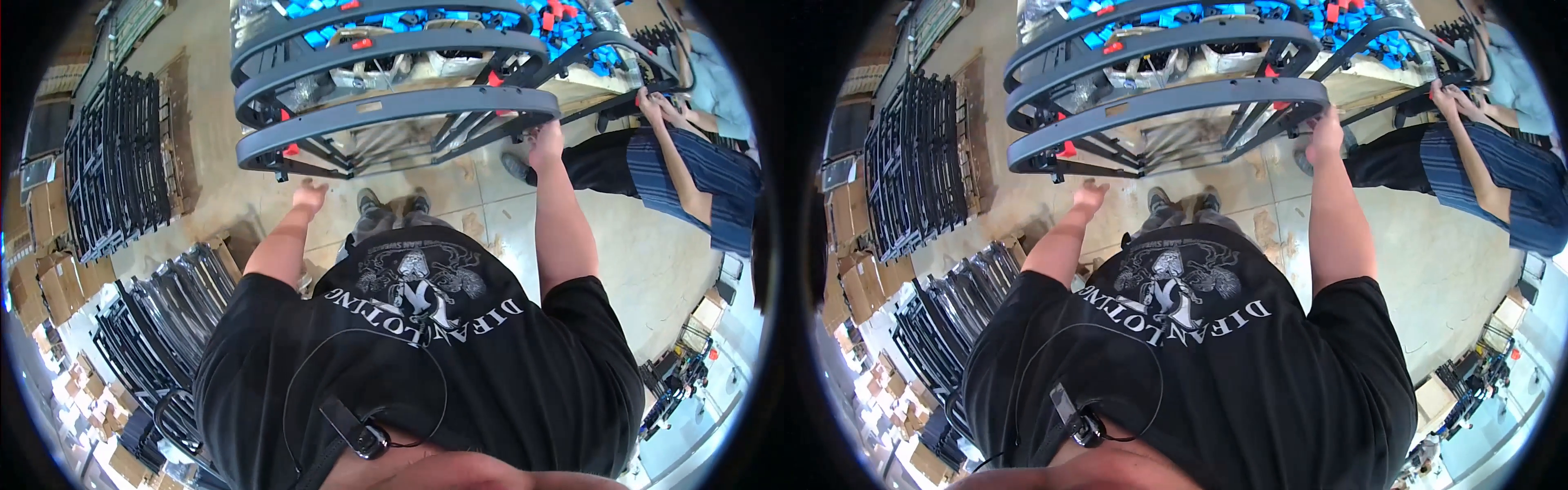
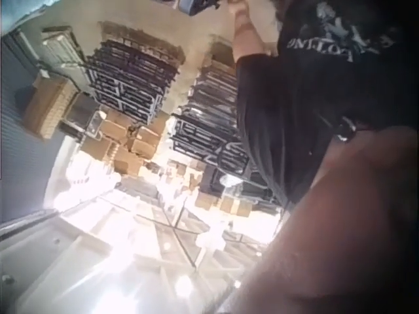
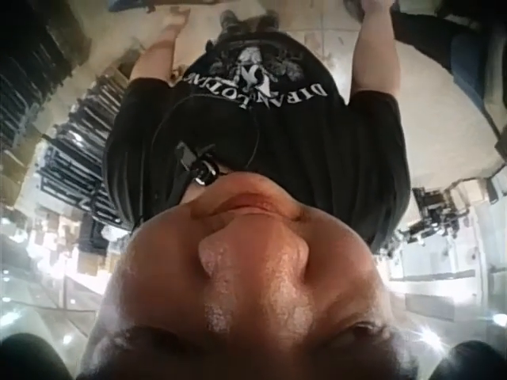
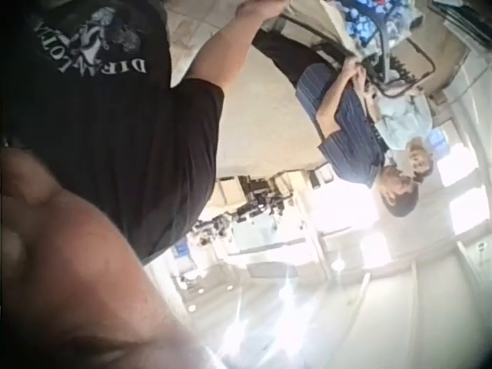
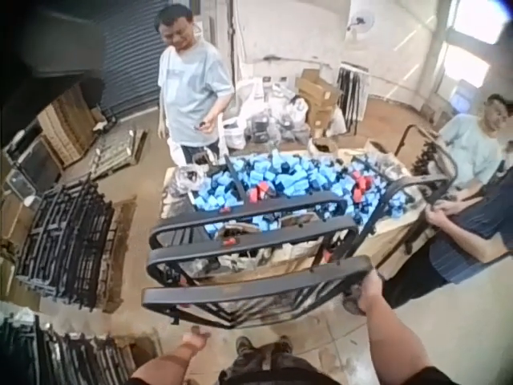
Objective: Assembling metal frames by attaching red and blue plastic components using screws and a screwdriver.
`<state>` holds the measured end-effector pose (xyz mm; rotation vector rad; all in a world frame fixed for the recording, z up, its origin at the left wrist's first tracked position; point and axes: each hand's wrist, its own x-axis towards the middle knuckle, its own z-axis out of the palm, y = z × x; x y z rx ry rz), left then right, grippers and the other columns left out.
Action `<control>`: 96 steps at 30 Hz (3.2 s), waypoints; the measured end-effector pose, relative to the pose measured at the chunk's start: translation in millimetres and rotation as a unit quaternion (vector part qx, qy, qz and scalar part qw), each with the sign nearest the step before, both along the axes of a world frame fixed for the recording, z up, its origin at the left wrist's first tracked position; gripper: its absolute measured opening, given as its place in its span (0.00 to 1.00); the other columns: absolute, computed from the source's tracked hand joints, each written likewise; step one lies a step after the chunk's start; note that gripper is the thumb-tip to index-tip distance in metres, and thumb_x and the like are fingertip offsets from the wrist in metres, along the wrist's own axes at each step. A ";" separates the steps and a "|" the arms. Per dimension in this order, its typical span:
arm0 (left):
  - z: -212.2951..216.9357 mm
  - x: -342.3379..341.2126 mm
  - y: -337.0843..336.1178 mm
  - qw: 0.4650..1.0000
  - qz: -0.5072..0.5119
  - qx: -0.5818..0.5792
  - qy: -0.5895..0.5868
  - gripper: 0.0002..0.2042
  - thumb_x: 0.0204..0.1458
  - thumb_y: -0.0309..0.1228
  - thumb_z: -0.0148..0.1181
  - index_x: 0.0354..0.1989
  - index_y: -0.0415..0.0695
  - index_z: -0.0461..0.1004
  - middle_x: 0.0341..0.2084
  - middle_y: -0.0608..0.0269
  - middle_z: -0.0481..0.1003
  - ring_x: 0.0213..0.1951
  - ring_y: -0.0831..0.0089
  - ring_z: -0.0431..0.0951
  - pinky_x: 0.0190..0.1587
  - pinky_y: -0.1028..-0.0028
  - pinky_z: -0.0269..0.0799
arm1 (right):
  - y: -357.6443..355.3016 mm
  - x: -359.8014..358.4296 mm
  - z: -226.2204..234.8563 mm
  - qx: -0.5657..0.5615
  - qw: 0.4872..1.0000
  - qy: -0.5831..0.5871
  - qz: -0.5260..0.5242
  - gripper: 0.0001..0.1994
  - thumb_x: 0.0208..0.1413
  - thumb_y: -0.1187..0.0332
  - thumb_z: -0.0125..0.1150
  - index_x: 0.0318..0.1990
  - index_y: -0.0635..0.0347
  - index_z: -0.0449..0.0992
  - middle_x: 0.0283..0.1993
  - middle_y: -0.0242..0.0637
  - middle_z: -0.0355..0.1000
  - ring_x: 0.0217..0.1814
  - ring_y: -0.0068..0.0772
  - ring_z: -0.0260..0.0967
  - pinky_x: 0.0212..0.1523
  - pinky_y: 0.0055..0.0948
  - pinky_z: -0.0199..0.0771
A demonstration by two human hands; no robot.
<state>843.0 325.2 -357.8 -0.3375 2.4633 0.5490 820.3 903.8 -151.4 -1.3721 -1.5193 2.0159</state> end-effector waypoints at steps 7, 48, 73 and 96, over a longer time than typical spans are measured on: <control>69.1 55.6 -50.6 0.986 -0.041 0.146 -0.063 0.21 0.60 0.42 0.59 0.55 0.40 0.76 0.51 0.50 0.80 0.53 0.59 0.80 0.57 0.66 0.75 | 2.9 71.6 -27.8 0.144 0.989 0.016 0.018 0.17 0.67 0.58 0.51 0.27 0.55 0.73 0.25 0.32 0.70 0.28 0.30 0.67 0.33 0.34 0.67; 415.7 -93.8 161.7 0.820 -0.227 -0.063 0.522 0.21 0.53 0.41 0.62 0.54 0.45 0.75 0.51 0.55 0.74 0.56 0.55 0.73 0.60 0.57 0.62 | -122.0 -284.7 -25.5 0.364 0.788 -0.128 0.479 0.19 0.59 0.54 0.61 0.52 0.56 0.79 0.55 0.45 0.72 0.57 0.48 0.68 0.56 0.47 0.70; 414.6 -90.8 153.1 0.818 -0.219 -0.060 0.529 0.22 0.52 0.41 0.62 0.54 0.44 0.76 0.52 0.55 0.73 0.56 0.56 0.73 0.60 0.56 0.62 | -106.3 -236.6 -31.9 -0.168 0.952 0.156 0.203 0.14 0.67 0.59 0.55 0.43 0.62 0.77 0.31 0.36 0.73 0.30 0.33 0.71 0.43 0.37 0.71; 422.3 -93.3 154.7 0.822 -0.225 -0.046 0.521 0.22 0.52 0.39 0.62 0.55 0.44 0.74 0.53 0.55 0.73 0.56 0.55 0.73 0.61 0.58 0.61 | -176.5 -274.7 -42.6 -0.604 0.584 0.321 0.438 0.16 0.64 0.57 0.54 0.34 0.61 0.75 0.27 0.37 0.69 0.24 0.38 0.59 0.29 0.35 0.61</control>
